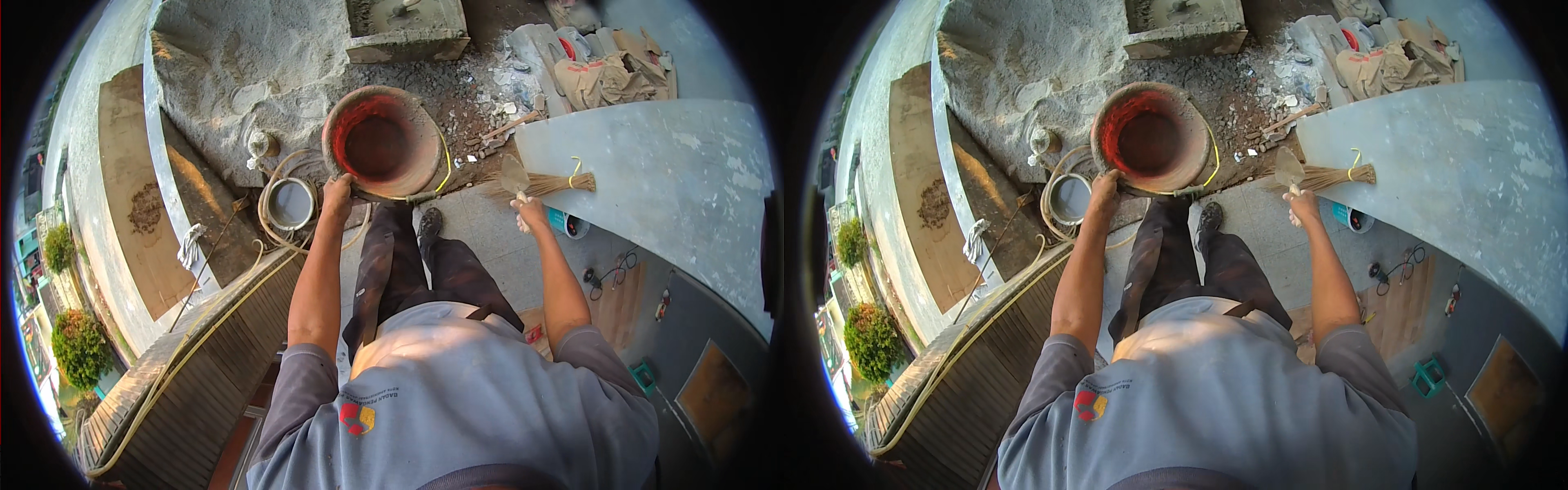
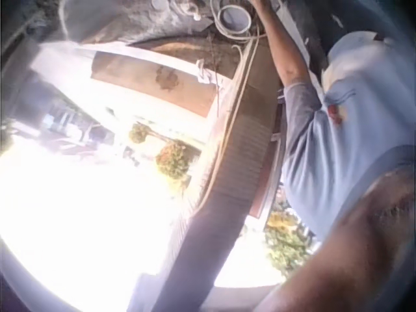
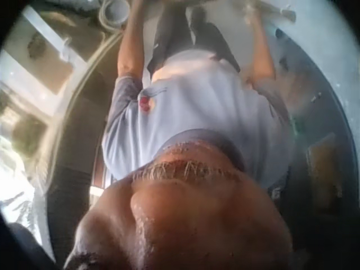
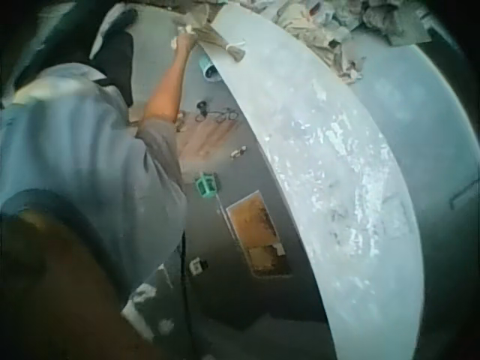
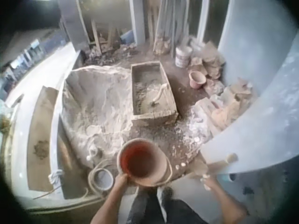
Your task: Smoothing mortar onto a concrete curb and then mixing more mortar in a tray using a hoe.
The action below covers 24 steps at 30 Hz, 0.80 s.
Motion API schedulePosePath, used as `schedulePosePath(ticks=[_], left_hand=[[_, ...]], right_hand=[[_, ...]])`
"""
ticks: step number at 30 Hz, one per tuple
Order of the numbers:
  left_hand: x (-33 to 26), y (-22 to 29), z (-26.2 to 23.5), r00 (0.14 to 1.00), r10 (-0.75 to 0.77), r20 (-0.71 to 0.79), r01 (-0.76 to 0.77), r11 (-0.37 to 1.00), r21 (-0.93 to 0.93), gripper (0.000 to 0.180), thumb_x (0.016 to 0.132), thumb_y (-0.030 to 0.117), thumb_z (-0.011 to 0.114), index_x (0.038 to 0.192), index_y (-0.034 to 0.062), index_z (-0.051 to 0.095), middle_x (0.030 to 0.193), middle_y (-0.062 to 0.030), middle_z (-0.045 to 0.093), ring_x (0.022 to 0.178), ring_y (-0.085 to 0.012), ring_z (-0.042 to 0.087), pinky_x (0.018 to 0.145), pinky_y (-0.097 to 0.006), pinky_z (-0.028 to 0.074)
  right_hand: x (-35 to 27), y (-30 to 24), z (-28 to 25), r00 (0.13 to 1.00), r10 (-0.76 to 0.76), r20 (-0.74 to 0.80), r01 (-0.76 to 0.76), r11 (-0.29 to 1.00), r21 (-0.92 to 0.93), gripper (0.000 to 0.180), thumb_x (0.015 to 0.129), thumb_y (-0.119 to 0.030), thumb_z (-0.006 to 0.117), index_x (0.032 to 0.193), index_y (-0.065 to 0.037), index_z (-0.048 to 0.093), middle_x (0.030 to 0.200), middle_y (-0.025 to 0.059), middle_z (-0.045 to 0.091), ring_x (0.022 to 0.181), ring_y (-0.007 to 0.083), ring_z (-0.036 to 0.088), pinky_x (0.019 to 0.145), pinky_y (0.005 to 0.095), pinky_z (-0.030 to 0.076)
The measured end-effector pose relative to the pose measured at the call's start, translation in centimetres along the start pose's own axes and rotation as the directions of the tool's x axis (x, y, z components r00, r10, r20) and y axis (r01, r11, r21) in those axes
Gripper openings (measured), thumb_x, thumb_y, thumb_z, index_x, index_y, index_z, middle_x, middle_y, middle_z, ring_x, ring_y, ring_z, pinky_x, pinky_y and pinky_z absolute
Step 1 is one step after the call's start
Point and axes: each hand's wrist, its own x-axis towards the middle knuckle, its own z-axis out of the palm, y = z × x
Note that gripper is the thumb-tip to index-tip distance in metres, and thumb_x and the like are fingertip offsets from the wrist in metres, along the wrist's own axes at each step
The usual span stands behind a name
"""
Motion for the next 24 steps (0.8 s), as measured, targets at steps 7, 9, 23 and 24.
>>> schedulePosePath(ticks=[7,9,23,24], left_hand=[[13.2,3.2,2.1,0.998,-0.001,-0.06,0.002,1.0,0.021,0.013,0.086,0.008,0.058,0.093,-0.0032,0.061,0.081,-0.0149,0.067,0.066,-0.0286,0.068,0.059,-0.048,0.061],[15.8,4.2,5.7,0.999,-0.004,0.032,0.001,0.996,0.089,0.016,0.086,0.008,0.058,0.096,-0.0045,0.062,0.08,-0.0135,0.067,0.066,-0.0257,0.068,0.057,-0.042,0.059],[35.0,3.4,12.8,0.953,-0.213,-0.218,0.283,0.881,0.379,0.024,0.081,0.011,0.065,0.1,-0.0035,0.062,0.087,-0.0125,0.065,0.072,-0.0236,0.064,0.059,-0.041,0.053],[36.4,3.2,13.6,0.946,-0.22,-0.239,0.297,0.885,0.36,0.024,0.081,0.011,0.065,0.1,-0.0035,0.062,0.087,-0.0125,0.065,0.072,-0.0236,0.064,0.059,-0.041,0.053]], right_hand=[[7.5,-18.4,-0.2,0.981,-0.185,0.056,0.191,0.974,-0.12,0.029,0.09,-0.026,0.071,0.103,-0.003,0.058,0.065,0.0062,0.056,0.049,0.0178,0.056,0.042,0.0345,0.046],[9.1,-21.5,-1.7,0.987,-0.155,0.036,0.158,0.982,-0.105,0.031,0.089,-0.026,0.071,0.105,-0.003,0.057,0.065,0.0054,0.055,0.048,0.017,0.054,0.042,0.0339,0.045],[18.5,-43.6,-0.6,0.941,-0.269,0.204,0.307,0.934,-0.184,0.032,0.088,-0.031,0.071,0.096,-0.001,0.061,0.064,0.0045,0.057,0.045,0.0137,0.054,0.041,0.0309,0.044],[19.2,-45.5,-0.4,0.936,-0.267,0.227,0.313,0.929,-0.199,0.032,0.088,-0.031,0.071,0.096,-0.001,0.061,0.064,0.0045,0.057,0.045,0.0137,0.054,0.041,0.0309,0.044]])
